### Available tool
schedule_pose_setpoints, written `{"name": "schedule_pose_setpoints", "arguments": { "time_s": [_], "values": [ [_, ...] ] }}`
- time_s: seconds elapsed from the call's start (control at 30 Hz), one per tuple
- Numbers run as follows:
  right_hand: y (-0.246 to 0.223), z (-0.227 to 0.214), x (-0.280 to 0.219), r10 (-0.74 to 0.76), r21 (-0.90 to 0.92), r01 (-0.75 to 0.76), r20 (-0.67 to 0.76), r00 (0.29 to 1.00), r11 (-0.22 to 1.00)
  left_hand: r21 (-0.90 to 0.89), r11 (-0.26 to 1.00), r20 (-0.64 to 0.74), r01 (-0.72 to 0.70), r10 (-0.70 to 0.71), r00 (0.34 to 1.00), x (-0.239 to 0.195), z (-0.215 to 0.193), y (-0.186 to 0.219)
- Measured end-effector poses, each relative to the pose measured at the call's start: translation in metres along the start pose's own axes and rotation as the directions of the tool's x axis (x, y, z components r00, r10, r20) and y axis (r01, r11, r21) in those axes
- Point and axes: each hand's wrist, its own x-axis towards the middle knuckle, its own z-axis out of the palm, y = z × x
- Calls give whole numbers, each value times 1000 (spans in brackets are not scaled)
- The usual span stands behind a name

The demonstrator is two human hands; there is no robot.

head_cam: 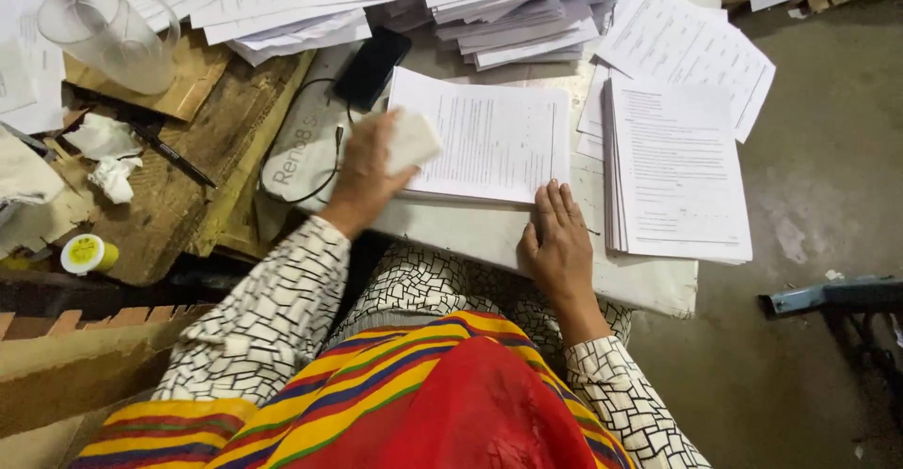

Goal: Organizing and stacking printed papers into different piles on a table.

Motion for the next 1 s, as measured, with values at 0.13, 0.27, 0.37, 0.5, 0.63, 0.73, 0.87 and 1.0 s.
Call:
{"name": "schedule_pose_setpoints", "arguments": {
  "time_s": [0.13, 0.27, 0.37, 0.5, 0.63, 0.73, 0.87, 1.0],
  "values": [
    [2, 1, -1, 2, 0, -2, -14, 1000, 1000, -91, 996, 213, 17, 3, 977, -8, 49, 14],
    [5, 5, -3, -1, -2, 1, -22, 1000, 1000, 10, 1000, 410, -23, 17, 912, -15, 65, 13],
    [1, 0, -2, -25, 35, 27, -67, 997, 999, 30, 999, 444, -38, 21, 896, -15, 50, 20],
    [4, 1, -5, -40, 54, 52, -203, 978, 997, 59, 991, 417, -116, 82, 905, -8, 28, 45],
    [6, -1, -8, -15, 47, 29, -279, 960, 998, 74, 975, 356, -211, 172, 918, -10, 25, 78],
    [6, -2, -10, -1, 72, 27, -336, 942, 997, 16, 972, 354, -233, 212, 911, -24, 45, 95],
    [5, -10, -11, -45, 157, 117, -399, 916, 981, -1, 909, 367, -417, 388, 845, -50, 75, 116],
    [-17, -44, -10, -44, 186, 141, -445, 894, 972, -30, 847, 489, -531, 476, 731, -62, 70, 134]
  ]
}}
